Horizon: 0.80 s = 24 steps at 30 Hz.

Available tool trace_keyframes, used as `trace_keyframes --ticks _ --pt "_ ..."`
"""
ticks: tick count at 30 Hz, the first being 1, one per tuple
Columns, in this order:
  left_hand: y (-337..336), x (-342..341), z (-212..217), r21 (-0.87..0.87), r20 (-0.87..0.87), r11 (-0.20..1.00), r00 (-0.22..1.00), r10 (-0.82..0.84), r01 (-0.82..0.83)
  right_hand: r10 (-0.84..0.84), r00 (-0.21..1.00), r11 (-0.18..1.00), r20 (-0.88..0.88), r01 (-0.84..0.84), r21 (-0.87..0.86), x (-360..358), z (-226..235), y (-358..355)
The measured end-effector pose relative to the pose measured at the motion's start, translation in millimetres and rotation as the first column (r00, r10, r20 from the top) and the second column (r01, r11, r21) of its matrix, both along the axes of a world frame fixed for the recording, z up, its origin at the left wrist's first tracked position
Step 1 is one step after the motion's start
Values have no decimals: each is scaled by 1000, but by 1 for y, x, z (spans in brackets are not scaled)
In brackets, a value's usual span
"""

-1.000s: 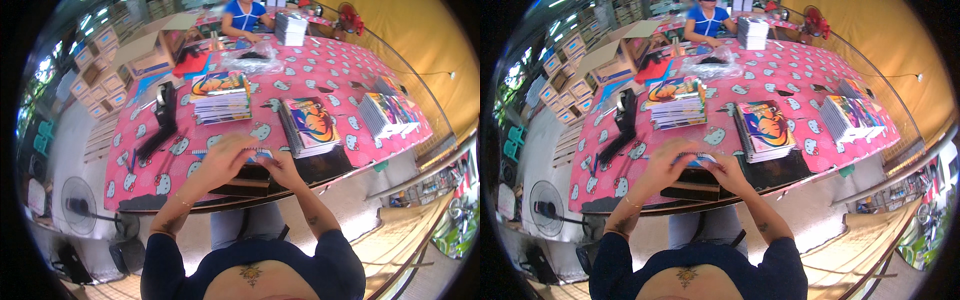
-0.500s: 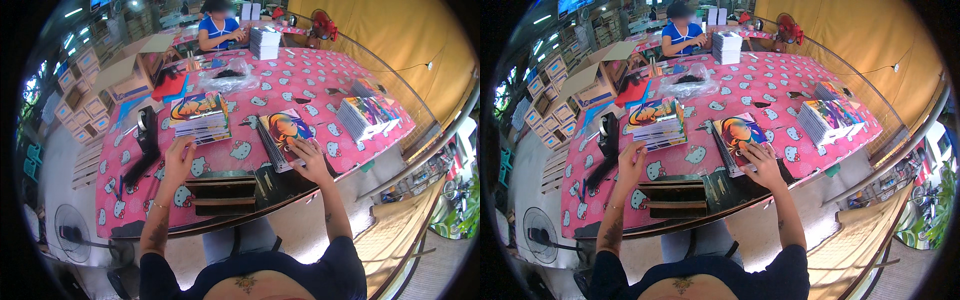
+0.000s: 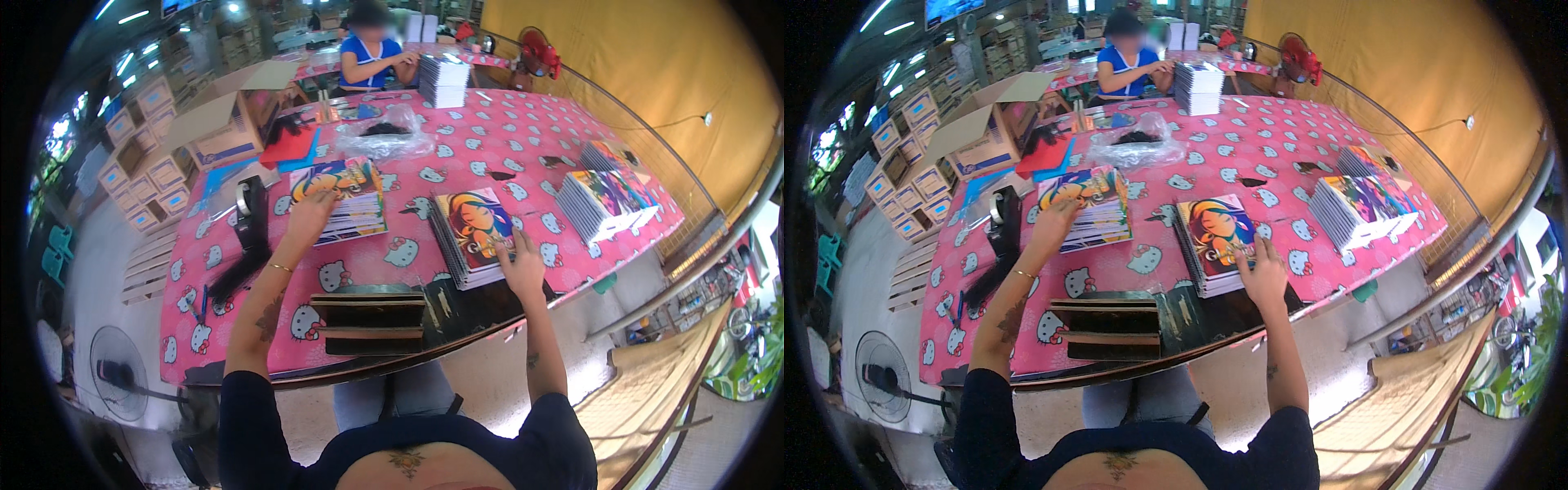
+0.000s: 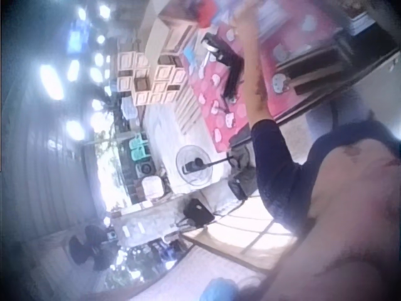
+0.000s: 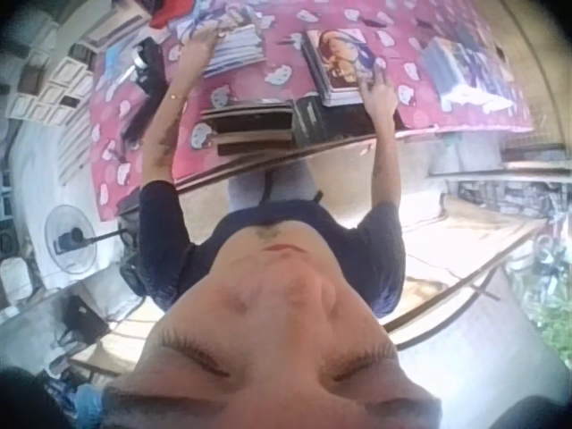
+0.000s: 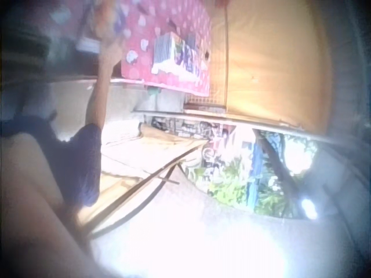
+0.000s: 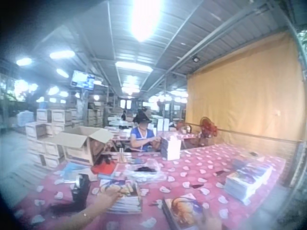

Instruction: The person is binding booklets by hand, sliding blue plastic combs onto the spines of stacks of paper and using a wooden jig for alignment.

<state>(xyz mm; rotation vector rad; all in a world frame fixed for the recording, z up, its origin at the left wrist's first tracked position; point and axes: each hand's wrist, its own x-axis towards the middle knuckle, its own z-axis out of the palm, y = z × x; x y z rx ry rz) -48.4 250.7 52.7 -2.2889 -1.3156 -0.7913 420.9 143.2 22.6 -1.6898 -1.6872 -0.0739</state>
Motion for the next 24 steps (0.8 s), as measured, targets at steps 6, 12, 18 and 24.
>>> trace_keyframes --ticks 6,12,18,24 --pt "-34 -14 27 20 79 1000 997 2 -3 90 994 993 57 -94 74 -48 36 -25" --pt "-123 72 111 189 23 947 963 -267 258 675 443 683 -590 -677 273 -138 40 -46" --pt "-168 82 115 99 36 937 940 -339 334 548 353 738 -759 -631 239 -157 -2 -70" --pt "-170 87 117 11 11 938 938 -346 346 534 325 778 -780 -550 303 -159 -3 -80"
